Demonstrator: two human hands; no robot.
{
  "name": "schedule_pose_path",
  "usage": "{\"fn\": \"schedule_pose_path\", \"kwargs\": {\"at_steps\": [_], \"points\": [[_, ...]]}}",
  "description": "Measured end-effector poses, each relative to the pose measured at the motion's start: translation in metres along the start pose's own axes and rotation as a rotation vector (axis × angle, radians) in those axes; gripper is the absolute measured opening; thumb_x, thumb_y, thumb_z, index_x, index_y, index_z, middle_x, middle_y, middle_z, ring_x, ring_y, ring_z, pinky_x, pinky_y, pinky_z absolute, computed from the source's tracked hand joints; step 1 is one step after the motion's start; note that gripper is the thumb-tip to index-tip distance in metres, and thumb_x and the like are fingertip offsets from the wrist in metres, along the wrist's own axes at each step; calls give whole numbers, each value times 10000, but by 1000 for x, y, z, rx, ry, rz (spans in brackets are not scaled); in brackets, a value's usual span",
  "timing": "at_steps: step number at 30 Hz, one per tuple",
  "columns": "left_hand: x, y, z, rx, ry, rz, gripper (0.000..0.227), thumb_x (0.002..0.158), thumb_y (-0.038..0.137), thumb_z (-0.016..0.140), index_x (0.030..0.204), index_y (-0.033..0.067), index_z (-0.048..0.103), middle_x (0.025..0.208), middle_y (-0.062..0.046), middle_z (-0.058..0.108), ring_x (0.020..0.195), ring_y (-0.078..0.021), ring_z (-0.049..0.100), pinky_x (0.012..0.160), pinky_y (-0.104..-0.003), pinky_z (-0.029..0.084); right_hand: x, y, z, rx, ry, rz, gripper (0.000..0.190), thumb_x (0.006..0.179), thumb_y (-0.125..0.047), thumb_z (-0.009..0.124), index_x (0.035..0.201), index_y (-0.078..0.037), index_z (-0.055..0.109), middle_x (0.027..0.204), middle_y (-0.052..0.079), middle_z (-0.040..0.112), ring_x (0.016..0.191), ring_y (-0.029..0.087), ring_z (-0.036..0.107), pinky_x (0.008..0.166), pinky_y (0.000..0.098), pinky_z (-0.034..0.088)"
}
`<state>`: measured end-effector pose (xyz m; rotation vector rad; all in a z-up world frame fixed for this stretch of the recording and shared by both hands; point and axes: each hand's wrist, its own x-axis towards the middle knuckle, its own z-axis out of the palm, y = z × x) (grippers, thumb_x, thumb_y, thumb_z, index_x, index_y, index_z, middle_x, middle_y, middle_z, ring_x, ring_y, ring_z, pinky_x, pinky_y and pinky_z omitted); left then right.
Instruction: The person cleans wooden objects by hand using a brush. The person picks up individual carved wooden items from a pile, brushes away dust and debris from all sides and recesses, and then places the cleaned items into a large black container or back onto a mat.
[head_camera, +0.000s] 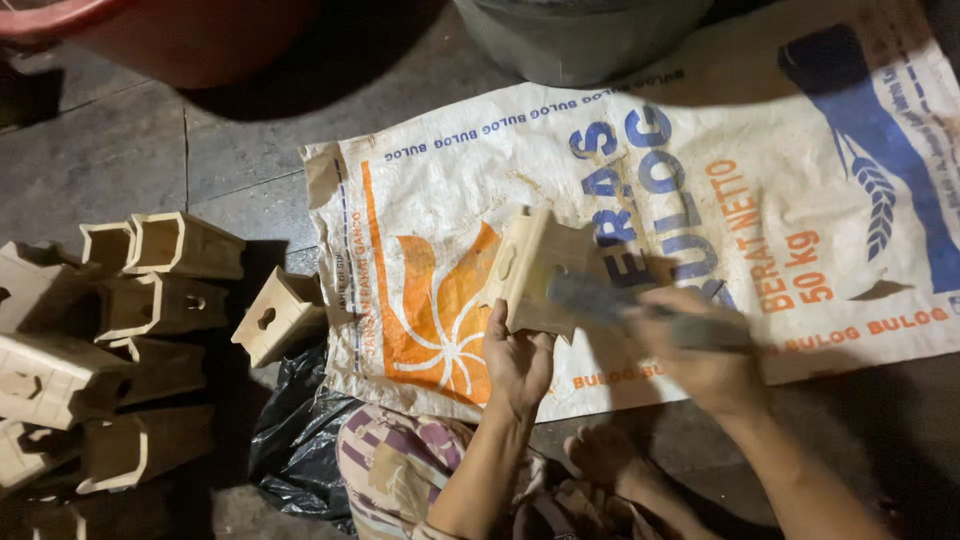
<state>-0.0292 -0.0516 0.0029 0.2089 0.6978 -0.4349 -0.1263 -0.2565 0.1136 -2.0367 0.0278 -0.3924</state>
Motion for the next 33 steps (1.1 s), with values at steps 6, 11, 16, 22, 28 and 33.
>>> {"fn": "schedule_pose_path", "kwargs": {"at_steps": [6, 11, 16, 22, 28, 33], "points": [[18, 33, -21, 313, 2, -17, 462, 985, 429, 591, 1312, 126, 713, 1154, -108, 783, 913, -258, 715, 614, -348, 510, -14, 75, -43, -1098, 45, 406, 727, 1014, -699, 666, 806, -7, 743, 734, 265, 707, 746, 465, 734, 662, 535, 564], [31, 40, -23, 361, -50, -174, 571, 1009, 521, 513, 1425, 148, 631, 1299, -153, 706, 1144, -336, 664, 999, -464, 515, -15, 27, -39, -456, 197, 273, 193, 1118, -179, 777, 1102, 12, 798, 1107, 111, 779, 1069, 214, 722, 995, 350, 504], [37, 42, -24, 309, -61, -223, 678, 1057, 632, 415, 1490, 140, 589, 1358, -251, 654, 1180, -427, 654, 1019, -551, 524, -20, 42, -34, -279, 233, 291, 185, 1126, -98, 787, 1191, 74, 767, 1145, 164, 746, 1033, 204, 684, 984, 318, 520], [27, 30, -38, 221, -214, -395, 668, 904, 593, 676, 1346, 93, 660, 1157, -178, 739, 994, -370, 736, 724, -483, 650, -20, 16, -28, -100, 385, 26, 213, 1256, 5, 730, 1326, 195, 667, 1288, 307, 691, 1111, 340, 664, 1080, 407, 543], [1, -6, -5, 330, -256, -288, 607, 973, 626, 607, 1306, 122, 671, 1262, -227, 703, 1145, -374, 654, 1059, -556, 479, -25, 23, -19, -50, 590, -52, 472, 1215, -241, 742, 1324, 207, 640, 1214, 342, 699, 1055, 369, 704, 961, 404, 579], [7, 6, 12, -16, -312, -151, 513, 1089, 449, 515, 1374, 26, 569, 1053, -182, 714, 905, -300, 710, 771, -437, 633, -31, 25, -1, -154, -60, -124, 337, 961, -127, 754, 1271, -7, 696, 1140, 221, 769, 811, 201, 775, 665, 273, 675]]}}
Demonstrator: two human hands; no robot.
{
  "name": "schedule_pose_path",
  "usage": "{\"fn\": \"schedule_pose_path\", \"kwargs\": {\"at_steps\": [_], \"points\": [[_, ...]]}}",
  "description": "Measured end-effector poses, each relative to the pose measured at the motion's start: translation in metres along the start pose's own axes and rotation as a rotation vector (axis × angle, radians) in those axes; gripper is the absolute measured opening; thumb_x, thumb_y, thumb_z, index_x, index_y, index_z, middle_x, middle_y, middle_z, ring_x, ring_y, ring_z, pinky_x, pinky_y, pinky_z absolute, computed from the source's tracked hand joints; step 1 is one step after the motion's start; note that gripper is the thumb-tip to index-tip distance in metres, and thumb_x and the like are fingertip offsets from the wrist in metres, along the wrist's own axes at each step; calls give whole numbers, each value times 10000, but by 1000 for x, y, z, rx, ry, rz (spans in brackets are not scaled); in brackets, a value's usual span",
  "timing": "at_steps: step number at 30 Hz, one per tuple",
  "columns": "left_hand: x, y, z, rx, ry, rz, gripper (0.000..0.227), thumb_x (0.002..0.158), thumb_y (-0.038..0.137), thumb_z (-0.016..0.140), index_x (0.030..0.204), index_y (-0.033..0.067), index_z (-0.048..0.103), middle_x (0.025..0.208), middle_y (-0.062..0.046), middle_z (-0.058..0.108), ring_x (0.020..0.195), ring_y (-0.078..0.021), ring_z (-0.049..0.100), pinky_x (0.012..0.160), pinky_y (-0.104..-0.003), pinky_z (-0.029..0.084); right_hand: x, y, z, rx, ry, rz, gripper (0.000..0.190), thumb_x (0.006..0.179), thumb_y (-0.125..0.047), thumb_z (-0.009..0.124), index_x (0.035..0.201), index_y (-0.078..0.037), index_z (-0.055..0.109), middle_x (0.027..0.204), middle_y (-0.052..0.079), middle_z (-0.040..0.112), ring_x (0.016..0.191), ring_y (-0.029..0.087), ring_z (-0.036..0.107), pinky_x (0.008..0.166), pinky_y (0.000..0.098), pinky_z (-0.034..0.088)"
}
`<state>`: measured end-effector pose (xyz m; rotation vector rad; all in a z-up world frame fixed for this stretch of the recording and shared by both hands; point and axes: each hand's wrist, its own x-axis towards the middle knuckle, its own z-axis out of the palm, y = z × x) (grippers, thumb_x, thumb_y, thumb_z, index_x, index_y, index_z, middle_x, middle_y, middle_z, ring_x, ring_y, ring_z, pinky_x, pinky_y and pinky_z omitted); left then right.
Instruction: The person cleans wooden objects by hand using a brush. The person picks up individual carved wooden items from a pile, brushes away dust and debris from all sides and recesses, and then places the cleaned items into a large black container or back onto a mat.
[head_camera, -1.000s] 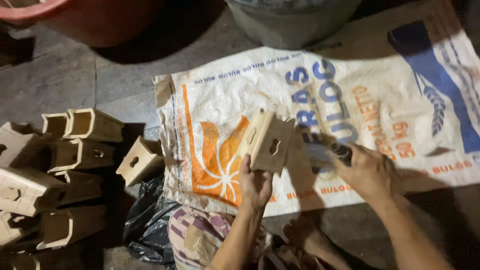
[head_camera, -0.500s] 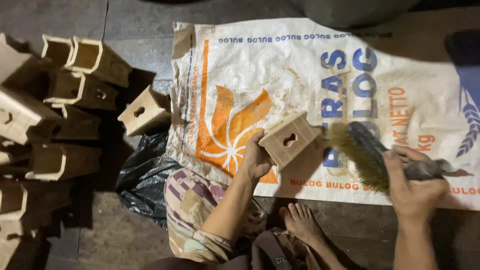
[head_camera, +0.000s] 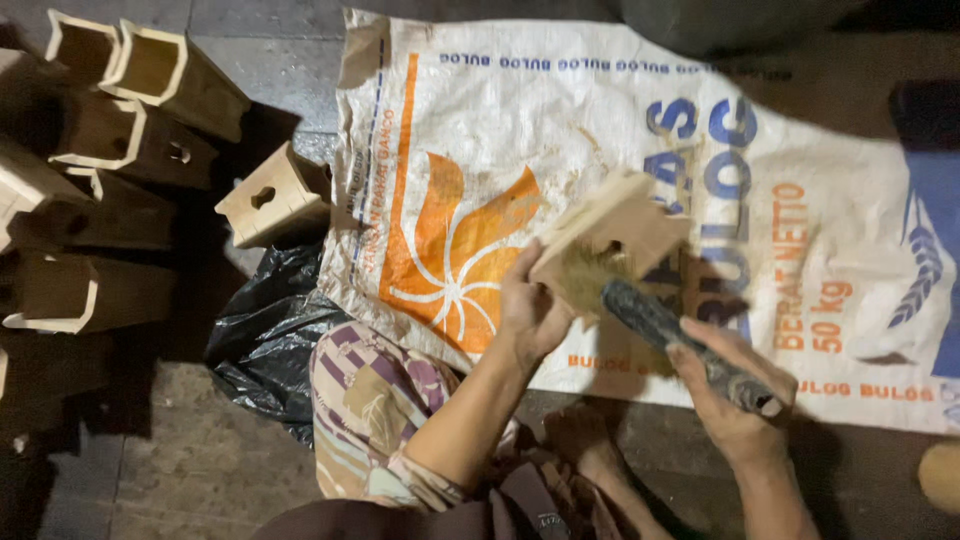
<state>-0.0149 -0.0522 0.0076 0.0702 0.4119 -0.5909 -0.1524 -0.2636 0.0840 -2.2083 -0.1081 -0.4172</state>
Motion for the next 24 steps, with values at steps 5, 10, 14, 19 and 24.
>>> {"fn": "schedule_pose_path", "kwargs": {"at_steps": [5, 10, 14, 19, 24], "points": [[-1, 24, -17, 10, 131, 155, 602, 1036, 370, 537, 1519, 11, 530, 1295, -278, 686, 1126, -418, 679, 959, -558, 583, -1, 18, -19, -284, -44, 316, 320, 918, -149, 831, 1226, -68, 803, 1034, 82, 821, 769, 187, 749, 746, 356, 634], [-1, -5, -23, 73, 152, 159, 591, 986, 362, 634, 1461, 27, 531, 1104, -211, 667, 1017, -328, 628, 869, -487, 586, 20, -24, -4, -16, 370, 147, 452, 1068, -212, 709, 1265, 195, 690, 1166, 317, 727, 842, 322, 715, 707, 334, 570], [3, -6, -17, -12, 70, 100, 476, 1071, 351, 550, 1415, 34, 637, 1232, -193, 744, 1075, -315, 712, 930, -448, 584, 28, -10, -12, -42, 40, 256, 407, 952, -256, 734, 1262, 6, 741, 1168, 189, 773, 943, 244, 756, 839, 322, 604], [18, -7, -38, 22, 91, 192, 535, 1053, 387, 535, 1397, -12, 628, 1277, -231, 725, 1131, -364, 702, 984, -527, 561, 18, 4, -28, -247, 303, 35, 205, 1066, 132, 841, 1252, 179, 767, 1202, 300, 756, 1027, 327, 717, 989, 416, 572], [25, -32, -39, -76, 72, 116, 519, 1085, 387, 580, 1427, 1, 643, 1272, -207, 742, 1156, -325, 710, 1056, -459, 548, -35, 212, -5, -998, 208, -198, 335, 1268, -368, 629, 1348, -110, 827, 1179, 86, 740, 985, 224, 688, 865, 319, 509]]}}
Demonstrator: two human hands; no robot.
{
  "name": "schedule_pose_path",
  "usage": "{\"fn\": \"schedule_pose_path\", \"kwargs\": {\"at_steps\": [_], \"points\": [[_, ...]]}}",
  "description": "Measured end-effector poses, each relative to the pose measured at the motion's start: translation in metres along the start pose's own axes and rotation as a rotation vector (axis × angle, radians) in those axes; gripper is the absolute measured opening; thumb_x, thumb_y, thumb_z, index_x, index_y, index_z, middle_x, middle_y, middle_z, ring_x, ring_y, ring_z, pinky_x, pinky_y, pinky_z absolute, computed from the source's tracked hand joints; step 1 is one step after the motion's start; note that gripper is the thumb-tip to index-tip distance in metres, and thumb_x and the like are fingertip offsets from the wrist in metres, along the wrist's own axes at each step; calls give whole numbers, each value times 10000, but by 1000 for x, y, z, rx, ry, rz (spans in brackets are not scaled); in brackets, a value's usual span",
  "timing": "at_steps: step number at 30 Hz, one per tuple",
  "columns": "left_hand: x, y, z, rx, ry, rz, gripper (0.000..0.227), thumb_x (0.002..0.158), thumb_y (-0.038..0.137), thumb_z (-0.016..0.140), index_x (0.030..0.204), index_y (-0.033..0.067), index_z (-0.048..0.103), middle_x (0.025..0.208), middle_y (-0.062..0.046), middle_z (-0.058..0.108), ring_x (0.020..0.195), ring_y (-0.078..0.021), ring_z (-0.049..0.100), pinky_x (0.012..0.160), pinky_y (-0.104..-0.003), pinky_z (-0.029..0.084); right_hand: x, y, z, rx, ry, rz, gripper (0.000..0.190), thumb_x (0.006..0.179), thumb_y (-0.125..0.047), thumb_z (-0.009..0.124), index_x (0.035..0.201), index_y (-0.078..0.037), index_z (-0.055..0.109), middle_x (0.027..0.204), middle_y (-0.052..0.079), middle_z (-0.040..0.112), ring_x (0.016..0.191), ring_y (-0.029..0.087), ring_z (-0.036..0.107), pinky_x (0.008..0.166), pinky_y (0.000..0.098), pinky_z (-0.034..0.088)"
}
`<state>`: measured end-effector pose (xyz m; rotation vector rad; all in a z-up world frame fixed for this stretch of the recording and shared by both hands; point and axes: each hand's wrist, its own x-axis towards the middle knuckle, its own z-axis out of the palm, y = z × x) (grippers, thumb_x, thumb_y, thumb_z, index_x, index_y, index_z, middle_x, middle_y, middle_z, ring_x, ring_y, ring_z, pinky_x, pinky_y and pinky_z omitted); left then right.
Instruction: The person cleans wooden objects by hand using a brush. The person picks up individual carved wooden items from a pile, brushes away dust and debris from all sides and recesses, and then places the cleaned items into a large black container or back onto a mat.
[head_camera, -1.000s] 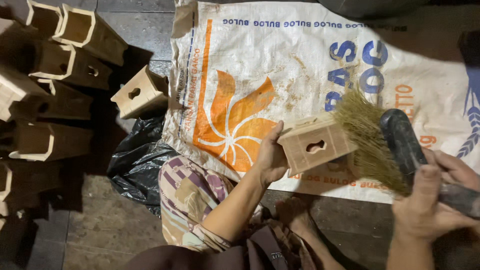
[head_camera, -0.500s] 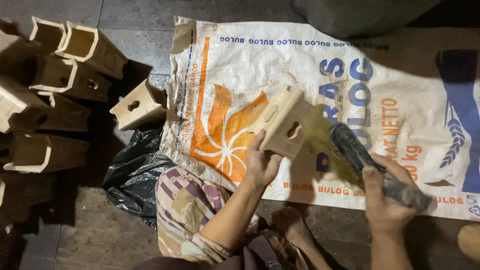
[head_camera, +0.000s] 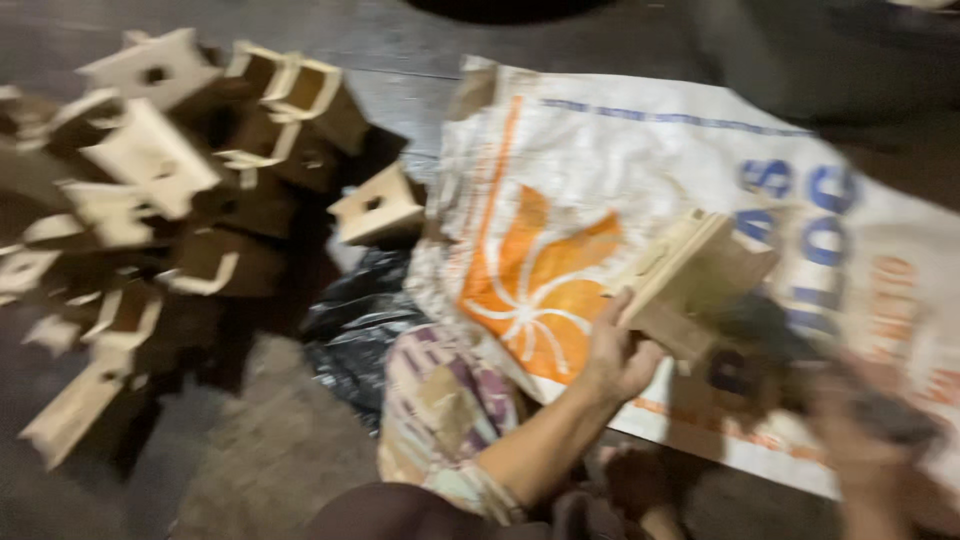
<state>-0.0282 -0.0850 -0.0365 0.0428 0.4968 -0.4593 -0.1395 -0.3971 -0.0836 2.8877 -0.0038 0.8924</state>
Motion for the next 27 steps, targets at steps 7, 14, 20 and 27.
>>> {"fn": "schedule_pose_path", "kwargs": {"at_steps": [7, 14, 20, 27], "points": [[31, 0, -52, -119, 3, 55, 586, 1099, 365, 800, 1470, -47, 609, 1463, -264, 655, 1288, -446, 681, 1117, -656, 474, -105, 114, 173, 1017, -723, 503, 198, 719, 144, 746, 917, 141, 735, 773, 266, 711, 631, 344, 622, 559, 446, 462], [7, 26, -10, -12, 53, 68, 394, 1106, 383, 573, 1341, 81, 665, 1116, -181, 756, 958, -310, 708, 861, -447, 594, -18, 24, 36, 963, -397, 551, 245, 1319, -129, 557, 1450, 68, 620, 1313, 239, 608, 1206, 326, 560, 1097, 419, 421], [-6, 20, -2, -30, 12, 23, 529, 1121, 395, 507, 1432, -17, 623, 1284, -219, 731, 1150, -341, 702, 1043, -442, 550, 89, -98, -141, 989, -269, 613, 316, 1182, -251, 665, 1428, -52, 654, 1334, 132, 676, 1108, 238, 648, 893, 353, 516], [-25, 65, 28, -137, -161, 35, 693, 1150, 504, 408, 1547, -60, 468, 1482, -350, 545, 1322, -481, 583, 1198, -616, 405, 41, -30, -85, 157, -321, 428, 317, 1179, -480, 820, 1299, -187, 840, 1068, 72, 812, 1030, 288, 791, 925, 407, 590]]}}
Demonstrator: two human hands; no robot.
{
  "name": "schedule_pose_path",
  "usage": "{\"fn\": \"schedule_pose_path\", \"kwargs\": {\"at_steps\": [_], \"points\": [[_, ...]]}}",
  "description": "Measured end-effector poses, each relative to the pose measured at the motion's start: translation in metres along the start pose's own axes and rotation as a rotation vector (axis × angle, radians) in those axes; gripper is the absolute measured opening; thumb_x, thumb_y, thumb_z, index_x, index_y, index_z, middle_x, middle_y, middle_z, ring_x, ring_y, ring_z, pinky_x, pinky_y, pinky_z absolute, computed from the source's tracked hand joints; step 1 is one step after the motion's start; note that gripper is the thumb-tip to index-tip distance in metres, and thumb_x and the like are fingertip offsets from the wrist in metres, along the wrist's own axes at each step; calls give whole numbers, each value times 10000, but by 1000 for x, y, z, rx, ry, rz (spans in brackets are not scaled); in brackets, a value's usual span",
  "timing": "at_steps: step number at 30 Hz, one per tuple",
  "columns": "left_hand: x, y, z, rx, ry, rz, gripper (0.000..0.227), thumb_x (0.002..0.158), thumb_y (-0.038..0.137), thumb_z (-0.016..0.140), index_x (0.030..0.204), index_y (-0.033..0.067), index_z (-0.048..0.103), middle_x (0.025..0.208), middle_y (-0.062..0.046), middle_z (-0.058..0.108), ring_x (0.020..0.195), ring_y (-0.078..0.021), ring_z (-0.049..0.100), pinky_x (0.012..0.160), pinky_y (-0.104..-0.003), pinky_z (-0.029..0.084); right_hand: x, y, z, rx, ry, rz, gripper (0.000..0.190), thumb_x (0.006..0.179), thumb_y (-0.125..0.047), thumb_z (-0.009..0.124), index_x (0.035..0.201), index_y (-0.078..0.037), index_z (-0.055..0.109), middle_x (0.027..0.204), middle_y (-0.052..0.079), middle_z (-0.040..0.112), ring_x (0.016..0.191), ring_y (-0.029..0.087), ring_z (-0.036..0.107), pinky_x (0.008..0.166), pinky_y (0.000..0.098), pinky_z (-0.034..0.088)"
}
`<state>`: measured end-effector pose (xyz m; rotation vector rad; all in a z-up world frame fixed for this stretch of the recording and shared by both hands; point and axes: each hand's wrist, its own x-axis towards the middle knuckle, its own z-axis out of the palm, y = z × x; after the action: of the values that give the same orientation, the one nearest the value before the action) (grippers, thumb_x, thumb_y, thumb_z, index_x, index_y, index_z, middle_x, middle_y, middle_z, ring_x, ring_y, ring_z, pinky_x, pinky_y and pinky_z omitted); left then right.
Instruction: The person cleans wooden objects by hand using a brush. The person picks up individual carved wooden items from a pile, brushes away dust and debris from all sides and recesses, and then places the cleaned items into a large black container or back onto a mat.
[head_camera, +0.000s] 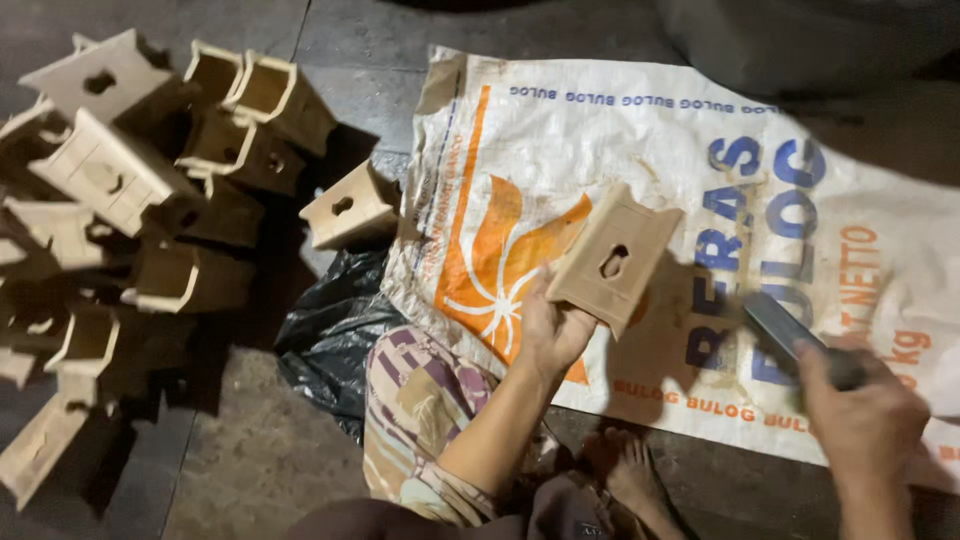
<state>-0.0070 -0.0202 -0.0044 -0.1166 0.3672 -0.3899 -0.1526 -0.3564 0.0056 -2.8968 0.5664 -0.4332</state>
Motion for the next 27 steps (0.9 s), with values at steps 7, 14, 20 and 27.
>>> {"fn": "schedule_pose_path", "kwargs": {"at_steps": [7, 14, 20, 27], "points": [[6, -13, -6, -34, 90, -99, 638, 872, 243, 869, 1405, -15, 631, 1414, -255, 652, 1324, -392, 618, 1148, -611, 467, 19, -87, -72, 1013, 504, 353, 319, 1186, -359, 870, 1267, -66, 776, 1166, 50, 743, 1030, 146, 695, 939, 307, 624], [-2, -38, -4, 25, 627, -183, 542, 1008, 587, 619, 1266, 126, 736, 1163, -200, 767, 1023, -424, 721, 860, -622, 599, 7, -76, -43, 865, 186, 9, 295, 1132, -262, 652, 1152, 31, 677, 1192, 234, 695, 1058, 322, 675, 947, 402, 545], [9, -11, -29, 92, 604, -157, 627, 1023, 686, 534, 1265, 153, 758, 1247, -202, 755, 1175, -406, 693, 1038, -616, 534, 8, -70, -54, 618, 340, -121, 197, 1175, 6, 726, 1241, 191, 717, 1184, 314, 713, 1053, 394, 690, 1008, 471, 553], [-20, -21, 32, 343, 623, 47, 200, 1131, 384, 477, 1090, 294, 652, 1140, -94, 686, 1001, -336, 681, 697, -546, 652, 18, -46, -27, 285, 260, -240, 199, 1095, -123, 876, 1206, 23, 798, 978, 162, 791, 700, 246, 707, 652, 379, 624]]}}
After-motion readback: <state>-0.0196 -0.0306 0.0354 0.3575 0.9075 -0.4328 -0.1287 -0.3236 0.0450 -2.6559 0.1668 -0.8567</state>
